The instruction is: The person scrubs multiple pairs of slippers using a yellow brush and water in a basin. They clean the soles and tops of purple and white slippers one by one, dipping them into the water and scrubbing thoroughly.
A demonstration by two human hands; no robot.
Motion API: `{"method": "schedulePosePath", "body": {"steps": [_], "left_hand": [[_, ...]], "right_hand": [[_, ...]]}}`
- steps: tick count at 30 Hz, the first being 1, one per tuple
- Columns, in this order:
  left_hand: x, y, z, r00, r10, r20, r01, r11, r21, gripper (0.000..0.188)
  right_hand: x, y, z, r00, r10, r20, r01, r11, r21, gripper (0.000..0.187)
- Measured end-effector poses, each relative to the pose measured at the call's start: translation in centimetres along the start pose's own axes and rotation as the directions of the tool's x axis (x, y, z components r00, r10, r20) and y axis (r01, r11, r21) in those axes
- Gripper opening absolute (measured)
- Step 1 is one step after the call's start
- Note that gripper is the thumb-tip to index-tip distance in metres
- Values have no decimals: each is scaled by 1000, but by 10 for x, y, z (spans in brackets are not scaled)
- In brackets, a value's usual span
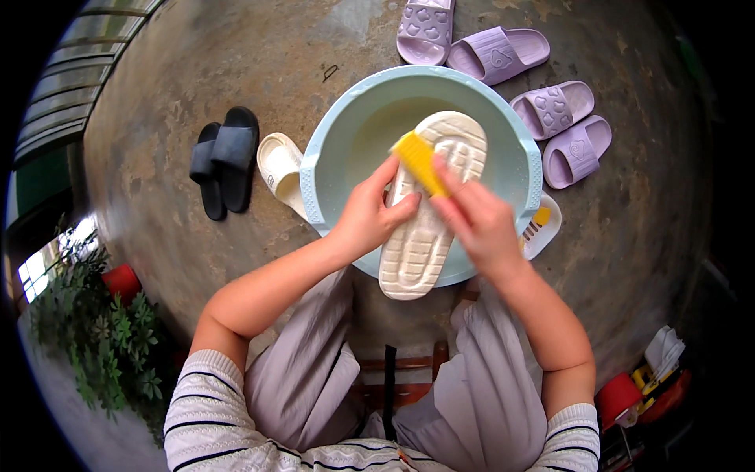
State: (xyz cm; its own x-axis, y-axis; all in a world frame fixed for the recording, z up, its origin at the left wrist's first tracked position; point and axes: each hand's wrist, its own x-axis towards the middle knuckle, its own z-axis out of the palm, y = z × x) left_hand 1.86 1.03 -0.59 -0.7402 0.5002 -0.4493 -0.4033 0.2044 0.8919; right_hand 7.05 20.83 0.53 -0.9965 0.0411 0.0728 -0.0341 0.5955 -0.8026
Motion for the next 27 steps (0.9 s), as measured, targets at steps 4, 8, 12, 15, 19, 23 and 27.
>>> {"method": "schedulePosePath", "body": {"steps": [4,8,12,15,19,23,27], "left_hand": [[8,-3,-2,997,78,-4,-78,997,8,68],[16,-1,-18,991,93,-100,-111,974,-199,60],[12,10,-24,998,60,3,-58,966,-252,54],[6,14,-20,1000,16,25,-7,949,-314,49],[11,11,-28,999,-46,-21,34,911,-411,47],[4,4,-21,999,-43,24,49,921,-386,48],[8,2,-24,999,-32,3,30,908,-418,50]], "right_hand": [[14,26,-6,996,26,-85,-27,1000,-10,57],[-37,0,10,998,-7,65,6,1000,18,58],[-35,2,5,999,39,30,-39,999,10,58],[-3,21,-8,981,169,-97,-163,984,69,58],[-39,-6,1,995,13,98,-19,998,59,55],[-18,13,-5,985,165,-45,-167,985,-43,59],[-26,0,-1,993,101,67,-100,995,-6,59]]}}
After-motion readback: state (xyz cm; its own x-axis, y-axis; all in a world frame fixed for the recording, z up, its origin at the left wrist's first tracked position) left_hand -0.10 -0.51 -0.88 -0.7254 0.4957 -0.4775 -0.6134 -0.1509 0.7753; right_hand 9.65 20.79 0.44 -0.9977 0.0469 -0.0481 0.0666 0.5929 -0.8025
